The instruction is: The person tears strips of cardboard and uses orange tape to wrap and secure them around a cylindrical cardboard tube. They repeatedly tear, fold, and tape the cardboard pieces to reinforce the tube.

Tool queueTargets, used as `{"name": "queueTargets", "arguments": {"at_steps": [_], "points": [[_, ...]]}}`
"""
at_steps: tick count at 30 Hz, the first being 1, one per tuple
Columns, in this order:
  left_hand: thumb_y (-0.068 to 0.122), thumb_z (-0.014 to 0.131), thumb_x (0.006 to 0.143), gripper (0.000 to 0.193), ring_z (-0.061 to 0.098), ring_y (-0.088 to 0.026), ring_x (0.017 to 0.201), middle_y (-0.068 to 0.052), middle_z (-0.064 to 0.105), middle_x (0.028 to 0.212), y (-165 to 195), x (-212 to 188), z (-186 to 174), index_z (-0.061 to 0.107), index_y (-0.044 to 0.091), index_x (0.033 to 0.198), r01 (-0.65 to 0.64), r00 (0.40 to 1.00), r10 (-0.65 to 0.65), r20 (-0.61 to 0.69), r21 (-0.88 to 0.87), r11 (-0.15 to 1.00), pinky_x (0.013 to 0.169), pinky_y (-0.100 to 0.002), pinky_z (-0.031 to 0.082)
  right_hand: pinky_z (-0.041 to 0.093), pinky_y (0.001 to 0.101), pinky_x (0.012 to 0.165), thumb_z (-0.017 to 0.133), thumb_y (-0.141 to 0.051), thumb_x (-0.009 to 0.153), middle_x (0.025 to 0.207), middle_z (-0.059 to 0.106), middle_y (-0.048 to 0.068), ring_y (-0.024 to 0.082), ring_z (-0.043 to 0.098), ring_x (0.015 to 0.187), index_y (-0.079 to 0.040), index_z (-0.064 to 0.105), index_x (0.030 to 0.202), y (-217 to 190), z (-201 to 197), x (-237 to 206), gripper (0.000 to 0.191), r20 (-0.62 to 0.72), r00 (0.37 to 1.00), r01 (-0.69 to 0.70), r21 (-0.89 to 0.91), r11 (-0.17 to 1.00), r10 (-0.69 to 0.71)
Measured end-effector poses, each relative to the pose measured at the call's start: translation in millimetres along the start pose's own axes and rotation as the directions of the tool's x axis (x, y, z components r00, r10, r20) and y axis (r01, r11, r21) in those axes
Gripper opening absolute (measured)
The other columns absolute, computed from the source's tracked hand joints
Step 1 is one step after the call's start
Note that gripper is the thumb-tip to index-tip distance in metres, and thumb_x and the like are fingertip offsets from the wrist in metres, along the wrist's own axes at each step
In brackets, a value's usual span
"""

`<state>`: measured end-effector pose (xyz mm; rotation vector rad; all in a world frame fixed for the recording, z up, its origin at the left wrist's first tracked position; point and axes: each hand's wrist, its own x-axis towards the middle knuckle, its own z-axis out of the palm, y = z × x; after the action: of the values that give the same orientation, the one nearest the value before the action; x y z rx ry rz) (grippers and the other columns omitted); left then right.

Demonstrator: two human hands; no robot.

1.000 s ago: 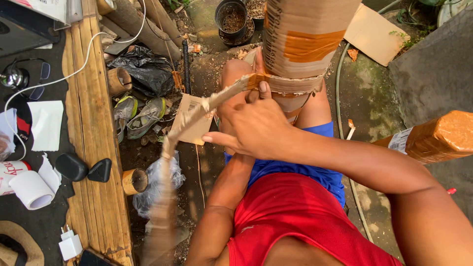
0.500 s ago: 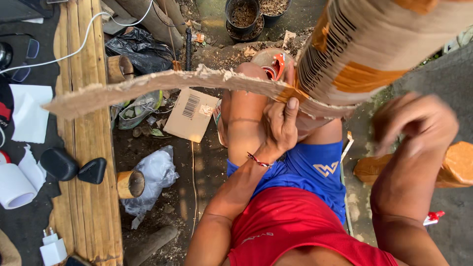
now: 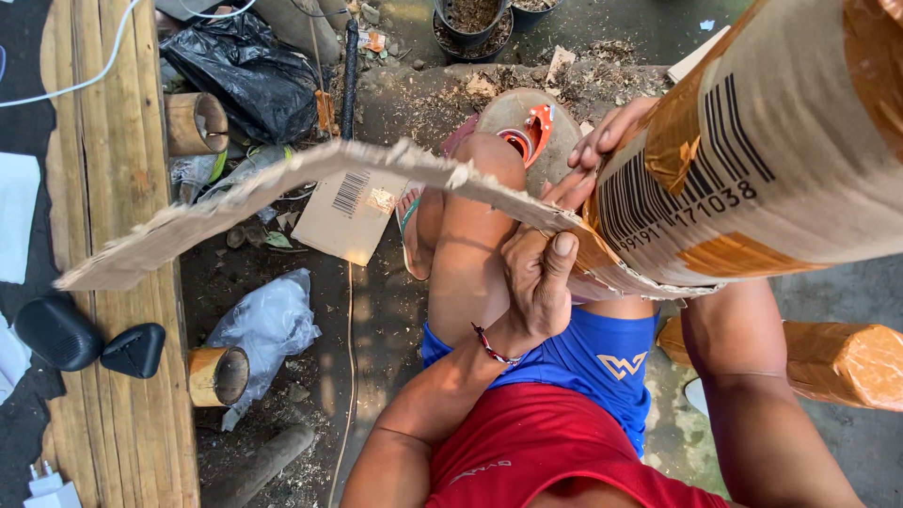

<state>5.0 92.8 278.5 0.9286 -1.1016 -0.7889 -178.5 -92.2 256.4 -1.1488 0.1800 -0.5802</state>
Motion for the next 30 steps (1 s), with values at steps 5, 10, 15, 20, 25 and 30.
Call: {"name": "queueTargets", "arguments": {"at_steps": [5,10,15,20,25,30], "points": [[0.032,0.05,0.115,0.045,0.057,-0.025,0.138,-0.021,0.061,0.144,-4.6,-7.7,1.2,0.063,-0.007,0.133,0.096,0.994,-0.102,-0.032,-0.16,0.982,0.123,-0.036,0.04,0.05,0.0564,0.113,0.069,-0.038,0.105,0.117,0.063,0.022,0.041,0.058,0.13,0.006,0.06,0.12,-4.2,4.5,2.7,0.047,0.065,0.995,-0.071,-0.007,0.997,0.072],[0.022,0.061,0.11,0.03,0.058,-0.012,0.115,-0.009,0.068,0.125,-15.0,-17.3,4.8,0.065,-0.007,0.119,0.19,0.97,-0.234,-0.065,-0.395,0.899,0.107,-0.029,0.046,0.052,0.0509,0.101,0.067,-0.04,0.106,0.111,0.067,0.021,0.033,0.061,0.113,0.006,0.063,0.115,4.0,25.0,-8.2,0.046,-0.117,0.989,0.082,-0.041,0.996,-0.086],[0.016,0.068,0.108,0.018,0.051,-0.003,0.082,0.003,0.062,0.089,-26.7,-18.9,8.7,0.064,-0.001,0.101,0.23,0.941,-0.328,-0.083,-0.552,0.801,0.078,-0.021,0.043,0.046,0.0398,0.106,0.066,-0.04,0.104,0.111,0.071,0.017,0.028,0.064,0.111,0.0,0.065,0.119,17.0,-13.0,7.8,0.043,0.233,0.963,0.182,-0.184,0.966,-0.137],[0.013,0.069,0.106,0.014,0.053,-0.003,0.082,0.003,0.063,0.09,-29.4,-17.0,7.7,0.063,0.001,0.1,0.232,0.938,-0.341,-0.069,-0.607,0.76,0.078,-0.019,0.045,0.048,0.0433,0.108,0.068,-0.039,0.104,0.115,0.07,0.02,0.03,0.063,0.114,0.002,0.065,0.119,11.4,-4.9,7.2,0.044,0.193,0.978,0.096,-0.08,0.992,-0.079],[0.012,0.069,0.104,0.013,0.057,-0.003,0.086,0.001,0.067,0.094,-33.2,-12.8,4.9,0.063,0.001,0.1,0.256,0.935,-0.351,-0.04,-0.608,0.751,0.08,-0.02,0.048,0.05,0.0312,0.086,0.064,-0.04,0.109,0.126,0.065,0.026,0.023,0.064,0.097,-0.003,0.045,0.144,-3.2,54.8,3.6,0.055,-0.247,0.967,0.05,-0.041,0.998,-0.059],[0.012,0.07,0.103,0.013,0.059,-0.004,0.086,0.0,0.068,0.094,-37.5,-8.3,4.4,0.064,0.001,0.099,0.288,0.929,-0.371,-0.021,-0.591,0.754,0.081,-0.02,0.048,0.051,0.036,0.092,0.074,-0.022,0.102,0.142,0.053,0.017,0.02,0.06,0.093,-0.018,0.031,0.156,-23.1,39.9,48.9,0.069,-0.141,0.99,-0.055,-0.225,0.973,0.023]]}}
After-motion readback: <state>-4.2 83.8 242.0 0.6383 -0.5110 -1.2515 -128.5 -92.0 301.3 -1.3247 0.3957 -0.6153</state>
